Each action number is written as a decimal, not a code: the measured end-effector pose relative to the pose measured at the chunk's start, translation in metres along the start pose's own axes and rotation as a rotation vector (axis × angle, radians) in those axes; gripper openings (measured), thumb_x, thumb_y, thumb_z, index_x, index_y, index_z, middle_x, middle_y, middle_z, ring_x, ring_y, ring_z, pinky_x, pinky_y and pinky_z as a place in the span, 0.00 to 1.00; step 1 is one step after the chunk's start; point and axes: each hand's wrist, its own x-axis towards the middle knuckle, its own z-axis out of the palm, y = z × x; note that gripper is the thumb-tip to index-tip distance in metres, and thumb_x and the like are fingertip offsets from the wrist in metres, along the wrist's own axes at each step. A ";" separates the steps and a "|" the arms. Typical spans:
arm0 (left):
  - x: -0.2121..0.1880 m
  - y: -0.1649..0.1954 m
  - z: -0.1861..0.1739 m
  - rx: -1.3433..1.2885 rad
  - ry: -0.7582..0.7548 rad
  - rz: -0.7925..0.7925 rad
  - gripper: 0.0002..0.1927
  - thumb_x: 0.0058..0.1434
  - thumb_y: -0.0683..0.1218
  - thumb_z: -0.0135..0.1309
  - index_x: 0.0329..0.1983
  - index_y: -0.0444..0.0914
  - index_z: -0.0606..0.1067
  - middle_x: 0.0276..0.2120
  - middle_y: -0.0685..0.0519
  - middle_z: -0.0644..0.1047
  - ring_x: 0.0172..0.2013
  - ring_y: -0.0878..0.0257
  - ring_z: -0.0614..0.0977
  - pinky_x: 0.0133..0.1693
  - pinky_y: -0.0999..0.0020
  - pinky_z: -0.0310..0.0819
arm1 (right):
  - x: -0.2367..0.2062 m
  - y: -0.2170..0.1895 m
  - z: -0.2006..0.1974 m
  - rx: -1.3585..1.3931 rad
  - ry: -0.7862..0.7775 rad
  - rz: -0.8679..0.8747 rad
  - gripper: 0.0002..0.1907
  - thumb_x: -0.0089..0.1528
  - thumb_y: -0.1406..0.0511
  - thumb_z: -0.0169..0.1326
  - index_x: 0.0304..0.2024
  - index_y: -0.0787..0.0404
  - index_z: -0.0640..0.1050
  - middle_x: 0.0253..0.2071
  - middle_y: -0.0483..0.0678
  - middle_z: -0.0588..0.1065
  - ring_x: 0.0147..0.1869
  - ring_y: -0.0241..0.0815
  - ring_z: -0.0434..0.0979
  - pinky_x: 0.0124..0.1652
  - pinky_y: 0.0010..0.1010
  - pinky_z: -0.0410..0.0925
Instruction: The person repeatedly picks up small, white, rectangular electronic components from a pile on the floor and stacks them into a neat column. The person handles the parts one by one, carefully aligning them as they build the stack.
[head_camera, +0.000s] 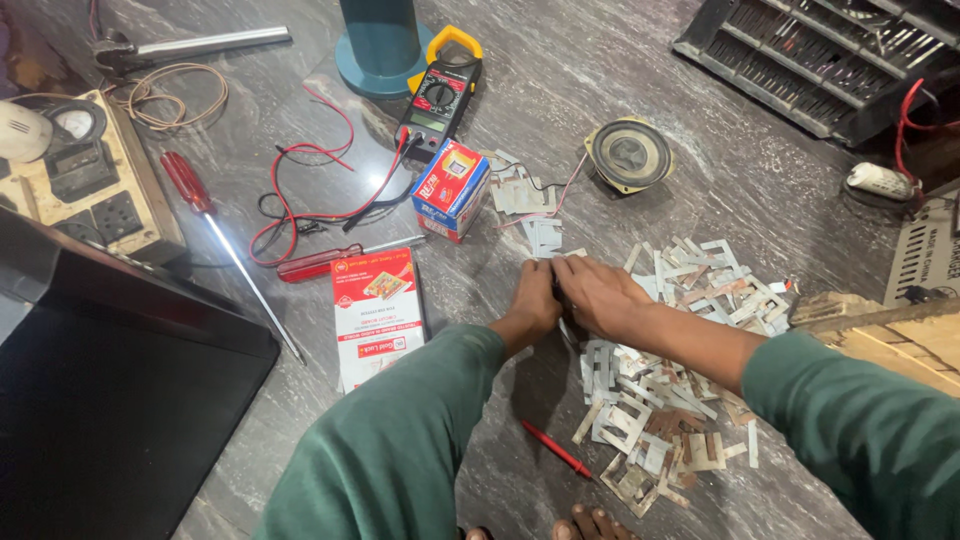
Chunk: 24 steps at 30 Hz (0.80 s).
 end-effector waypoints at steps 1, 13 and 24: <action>0.000 0.001 -0.003 0.005 0.004 0.008 0.34 0.48 0.36 0.64 0.59 0.34 0.65 0.58 0.37 0.65 0.60 0.35 0.71 0.59 0.51 0.70 | 0.001 -0.001 -0.002 0.029 0.036 -0.021 0.36 0.50 0.70 0.58 0.60 0.65 0.63 0.53 0.59 0.71 0.60 0.62 0.72 0.55 0.48 0.69; -0.014 0.034 -0.038 0.040 -0.053 0.111 0.52 0.37 0.41 0.74 0.65 0.34 0.58 0.57 0.36 0.59 0.58 0.32 0.71 0.58 0.51 0.72 | 0.017 0.027 -0.040 0.079 -0.275 0.046 0.61 0.46 0.57 0.73 0.73 0.63 0.53 0.67 0.58 0.58 0.70 0.58 0.59 0.62 0.43 0.63; -0.007 0.038 -0.054 0.020 -0.123 0.099 0.47 0.45 0.46 0.72 0.64 0.32 0.59 0.58 0.35 0.58 0.57 0.32 0.72 0.58 0.49 0.71 | 0.034 0.059 0.003 0.047 -0.194 -0.064 0.49 0.45 0.59 0.72 0.62 0.72 0.64 0.62 0.64 0.64 0.70 0.63 0.61 0.64 0.45 0.59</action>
